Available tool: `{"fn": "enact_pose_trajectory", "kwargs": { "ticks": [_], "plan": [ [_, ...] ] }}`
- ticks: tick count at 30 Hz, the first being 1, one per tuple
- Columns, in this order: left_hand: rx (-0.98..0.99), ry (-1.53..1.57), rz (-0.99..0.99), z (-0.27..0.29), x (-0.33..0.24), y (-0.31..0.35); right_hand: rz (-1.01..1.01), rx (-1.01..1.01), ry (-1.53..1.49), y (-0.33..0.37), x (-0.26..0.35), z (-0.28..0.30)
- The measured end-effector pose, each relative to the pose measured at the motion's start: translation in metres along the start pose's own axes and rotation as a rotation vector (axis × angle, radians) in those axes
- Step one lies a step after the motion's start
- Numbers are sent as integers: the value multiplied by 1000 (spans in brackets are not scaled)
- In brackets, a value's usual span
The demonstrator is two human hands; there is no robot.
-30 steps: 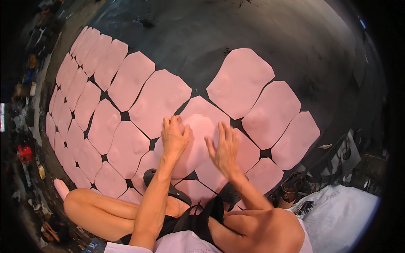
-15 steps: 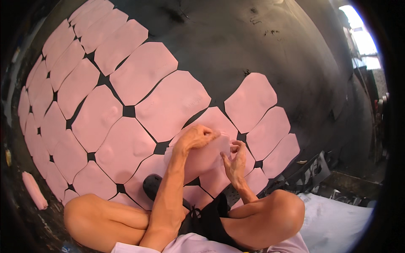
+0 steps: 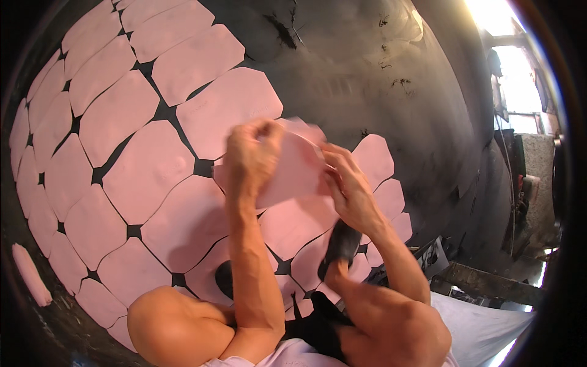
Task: The person sits on the floor and arranges pink paper-like sheets into a tessellated pattern on a dark surface. They repeatedly pick up sheets, place them adjacent to others, and press them down to flatten and align the layout.
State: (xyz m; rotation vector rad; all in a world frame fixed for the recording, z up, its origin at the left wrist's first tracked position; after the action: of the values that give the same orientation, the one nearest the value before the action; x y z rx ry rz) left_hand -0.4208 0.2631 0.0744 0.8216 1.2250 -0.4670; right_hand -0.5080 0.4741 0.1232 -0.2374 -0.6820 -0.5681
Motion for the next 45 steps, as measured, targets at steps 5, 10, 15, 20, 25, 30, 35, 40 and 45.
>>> {"fn": "enact_pose_trajectory", "kwargs": {
  "ticks": [5, 10, 15, 20, 25, 30, 35, 40, 45],
  "plan": [
    [-596, 448, -4, 70, 48, -33, 328, 546, 220, -17, 71, 11],
    [-1000, 222, -58, 149, 101, -27, 236, 240, -188, -35, 20, 71],
    [-714, 471, 110, 62, 81, -3, -329, 158, -523, -79, -87, 123],
    [-16, 669, 278, -156, 78, 12, -400, 155, -190, -102, -213, 150],
    [-260, 304, 143, -229, 107, 18, -303, 62, -24, -77, -285, 146],
    [-381, 154, 86, -229, 110, 9, -395, 125, -7, -81, -303, 147],
    [-381, 163, 120, -236, 105, 10, -341, 137, 17, -81, -318, 146],
    [-387, 142, 89, -236, 110, 12, -366, 125, 20, -82, -317, 143],
    [-362, -147, 101, -236, 96, 11, -169, 0, 320, -68, -315, 135]
  ]
}}
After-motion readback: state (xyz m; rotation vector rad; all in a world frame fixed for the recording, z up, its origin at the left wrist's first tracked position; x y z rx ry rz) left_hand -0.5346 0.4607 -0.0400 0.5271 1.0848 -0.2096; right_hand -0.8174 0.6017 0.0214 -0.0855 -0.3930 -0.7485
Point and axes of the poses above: each hand's wrist, its own y-axis away from the middle knuckle, its own z-axis out of the back of the hand, x = y × z, the point moved 1 cm from there along -y, towards the middle knuckle, and after that the axes turned 5 degrees about -z, right-handed, at the moved point
